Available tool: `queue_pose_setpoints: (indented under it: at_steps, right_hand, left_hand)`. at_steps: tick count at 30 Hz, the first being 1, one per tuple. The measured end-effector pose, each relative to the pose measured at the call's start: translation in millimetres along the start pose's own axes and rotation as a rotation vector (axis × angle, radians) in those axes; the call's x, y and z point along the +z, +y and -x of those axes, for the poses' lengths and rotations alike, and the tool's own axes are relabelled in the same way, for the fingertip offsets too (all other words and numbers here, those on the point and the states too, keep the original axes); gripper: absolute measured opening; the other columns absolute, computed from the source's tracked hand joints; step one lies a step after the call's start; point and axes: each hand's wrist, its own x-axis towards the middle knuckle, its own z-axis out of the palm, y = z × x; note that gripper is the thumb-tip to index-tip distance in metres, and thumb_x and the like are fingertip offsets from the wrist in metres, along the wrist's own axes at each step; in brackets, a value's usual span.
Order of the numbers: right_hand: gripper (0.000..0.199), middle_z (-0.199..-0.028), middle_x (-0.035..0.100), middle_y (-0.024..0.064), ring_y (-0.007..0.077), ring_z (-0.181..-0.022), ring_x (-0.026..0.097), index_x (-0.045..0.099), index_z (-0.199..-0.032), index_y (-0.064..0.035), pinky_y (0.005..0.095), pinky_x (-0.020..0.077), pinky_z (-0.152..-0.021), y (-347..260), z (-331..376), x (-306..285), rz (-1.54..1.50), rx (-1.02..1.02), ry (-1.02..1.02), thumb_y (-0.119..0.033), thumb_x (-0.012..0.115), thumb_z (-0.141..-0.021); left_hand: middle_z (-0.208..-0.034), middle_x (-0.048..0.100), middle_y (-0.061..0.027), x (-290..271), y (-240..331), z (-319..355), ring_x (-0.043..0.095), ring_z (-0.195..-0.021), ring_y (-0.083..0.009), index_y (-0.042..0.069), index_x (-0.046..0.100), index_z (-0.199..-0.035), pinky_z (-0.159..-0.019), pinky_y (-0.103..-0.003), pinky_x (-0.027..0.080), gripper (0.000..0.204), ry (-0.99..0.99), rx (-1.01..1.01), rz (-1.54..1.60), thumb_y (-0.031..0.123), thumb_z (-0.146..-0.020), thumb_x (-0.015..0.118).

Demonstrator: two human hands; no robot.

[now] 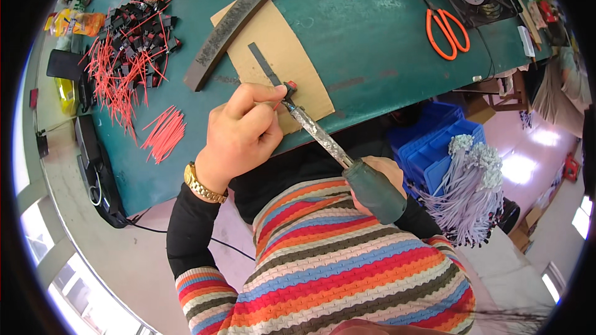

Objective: The person assembles small electronic components by hand, joining wires and connectors using a soldering iron.

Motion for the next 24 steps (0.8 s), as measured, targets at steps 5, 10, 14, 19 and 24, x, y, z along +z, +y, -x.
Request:
queue_pose_setpoints:
  at_steps: [5, 10, 14, 19, 24]
  right_hand:
    - [0.024, -0.079, 0.065, 0.0071, 0.0270, -0.066, 0.063, 0.064, -0.086, -0.0074, 0.0331, 0.0502, -0.058, 2, 2, 1, -0.030, 0.007, -0.006, -0.002, 0.068, -0.063]
    - [0.026, -0.082, 0.064, 0.0087, 0.0280, -0.070, 0.064, 0.065, -0.087, -0.0072, 0.0334, 0.0506, -0.061, -1, -5, -3, -0.019, -0.023, -0.025, -0.004, 0.070, -0.062]
    - [0.025, -0.077, 0.064, 0.0148, 0.0293, -0.065, 0.067, 0.059, -0.082, 0.0023, 0.0319, 0.0551, -0.058, 1, -11, -5, 0.013, -0.120, -0.071, -0.007, 0.074, -0.064]
    - [0.023, -0.076, 0.063, 0.0141, 0.0282, -0.061, 0.064, 0.058, -0.082, 0.0015, 0.0319, 0.0522, -0.054, 2, -12, -8, 0.029, -0.179, -0.065, -0.007, 0.071, -0.066]
    - [0.021, -0.082, 0.065, 0.0130, 0.0307, -0.069, 0.065, 0.059, -0.082, -0.0012, 0.0372, 0.0512, -0.063, 5, -3, -9, -0.041, -0.037, -0.112, -0.008, 0.070, -0.066]
  left_hand:
    - [-0.096, 0.065, -0.0063, 0, 1, 0, 0.063, -0.062, -0.0179, 0.004, 0.049, -0.065, -0.049, -0.027, 0.049, 0.021, -0.002, -0.015, 0.001, -0.009, -0.061, 0.065]
    - [-0.095, 0.065, -0.0060, 0, 1, -1, 0.062, -0.062, -0.0171, 0.005, 0.049, -0.063, -0.050, -0.028, 0.049, 0.021, 0.003, -0.024, 0.014, -0.009, -0.061, 0.065]
    - [-0.096, 0.064, -0.0053, -2, 1, 1, 0.061, -0.061, -0.0165, 0.005, 0.048, -0.063, -0.050, -0.028, 0.049, 0.021, -0.015, -0.036, 0.003, -0.008, -0.061, 0.065]
    - [-0.097, 0.064, -0.0049, -1, 1, -1, 0.060, -0.059, -0.0167, 0.005, 0.048, -0.063, -0.050, -0.028, 0.049, 0.021, -0.008, -0.023, 0.001, -0.007, -0.061, 0.065]
    - [-0.095, 0.063, -0.0048, -1, 2, 0, 0.060, -0.059, -0.0170, 0.005, 0.048, -0.064, -0.050, -0.028, 0.049, 0.020, -0.021, -0.041, 0.004, -0.006, -0.062, 0.065]
